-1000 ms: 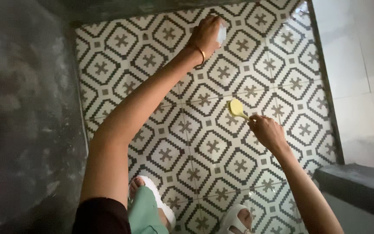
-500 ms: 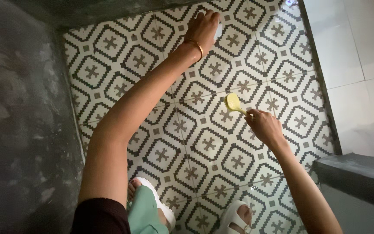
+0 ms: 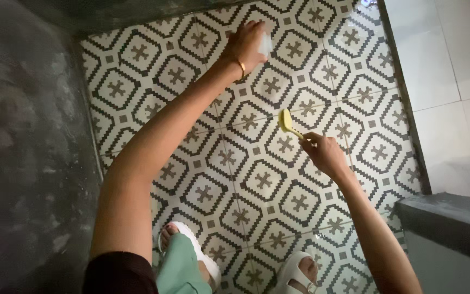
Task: The person scrubs a patterned tiled floor using a yellow brush and a cleaning solution from a white bottle. They apply the solution to the floor and scrub the surface in repetitive motions, focusing on the grout lines and tile patterns.
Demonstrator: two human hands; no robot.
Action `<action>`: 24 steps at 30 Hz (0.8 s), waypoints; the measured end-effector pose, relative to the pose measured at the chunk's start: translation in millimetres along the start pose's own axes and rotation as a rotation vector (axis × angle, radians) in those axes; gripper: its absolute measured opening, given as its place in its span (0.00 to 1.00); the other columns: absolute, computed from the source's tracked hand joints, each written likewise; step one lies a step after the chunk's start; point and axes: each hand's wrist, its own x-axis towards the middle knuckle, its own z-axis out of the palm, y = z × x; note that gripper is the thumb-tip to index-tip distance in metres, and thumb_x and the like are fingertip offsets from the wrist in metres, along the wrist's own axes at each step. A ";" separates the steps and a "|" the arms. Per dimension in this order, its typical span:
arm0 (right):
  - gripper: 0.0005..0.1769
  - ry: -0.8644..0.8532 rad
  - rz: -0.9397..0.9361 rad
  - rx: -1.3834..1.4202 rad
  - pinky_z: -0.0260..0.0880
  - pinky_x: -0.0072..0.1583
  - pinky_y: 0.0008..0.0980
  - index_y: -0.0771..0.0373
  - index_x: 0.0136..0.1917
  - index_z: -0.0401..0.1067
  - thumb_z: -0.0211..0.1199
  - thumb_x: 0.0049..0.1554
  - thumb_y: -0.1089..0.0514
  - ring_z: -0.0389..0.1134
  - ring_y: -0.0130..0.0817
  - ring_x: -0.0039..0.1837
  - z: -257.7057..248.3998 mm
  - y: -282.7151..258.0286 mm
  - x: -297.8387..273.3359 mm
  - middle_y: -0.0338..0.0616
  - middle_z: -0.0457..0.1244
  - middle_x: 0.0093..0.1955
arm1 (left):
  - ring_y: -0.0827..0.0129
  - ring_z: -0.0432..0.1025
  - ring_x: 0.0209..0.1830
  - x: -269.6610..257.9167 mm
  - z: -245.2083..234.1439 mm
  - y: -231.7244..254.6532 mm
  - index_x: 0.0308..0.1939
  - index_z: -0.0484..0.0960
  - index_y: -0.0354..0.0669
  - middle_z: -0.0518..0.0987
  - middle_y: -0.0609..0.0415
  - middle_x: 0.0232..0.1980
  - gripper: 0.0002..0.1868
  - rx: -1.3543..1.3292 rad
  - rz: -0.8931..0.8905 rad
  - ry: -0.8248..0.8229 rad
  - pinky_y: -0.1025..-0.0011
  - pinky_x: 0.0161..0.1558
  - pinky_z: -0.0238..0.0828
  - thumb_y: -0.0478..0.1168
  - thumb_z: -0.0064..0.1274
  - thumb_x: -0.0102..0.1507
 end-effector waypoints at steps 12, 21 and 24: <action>0.21 -0.017 0.243 0.087 0.65 0.34 0.34 0.62 0.69 0.76 0.54 0.74 0.47 0.64 0.29 0.31 92.6 20.5 38.9 0.51 0.73 0.44 | 0.64 0.82 0.63 -140.6 22.1 -9.2 0.70 0.84 0.50 0.87 0.50 0.67 0.37 -0.799 -0.448 -0.306 0.66 0.64 0.82 0.52 0.77 0.58; 0.37 0.267 0.054 -0.121 0.71 0.65 0.58 0.57 0.83 0.61 0.69 0.65 0.54 0.65 0.46 0.71 133.8 13.5 23.4 0.56 0.57 0.78 | 0.66 0.82 0.67 -185.2 -12.8 45.9 0.71 0.80 0.51 0.80 0.54 0.75 0.38 -0.986 -0.154 -0.337 0.69 0.65 0.78 0.33 0.74 0.57; 0.45 0.336 -0.245 0.498 0.67 0.81 0.57 0.47 0.89 0.56 0.60 0.64 0.72 0.50 0.52 0.88 55.4 -35.4 -1.6 0.55 0.46 0.88 | 0.64 0.79 0.71 -190.8 -11.9 56.0 0.73 0.78 0.45 0.79 0.51 0.76 0.38 -1.125 -0.023 -0.323 0.68 0.69 0.76 0.29 0.74 0.59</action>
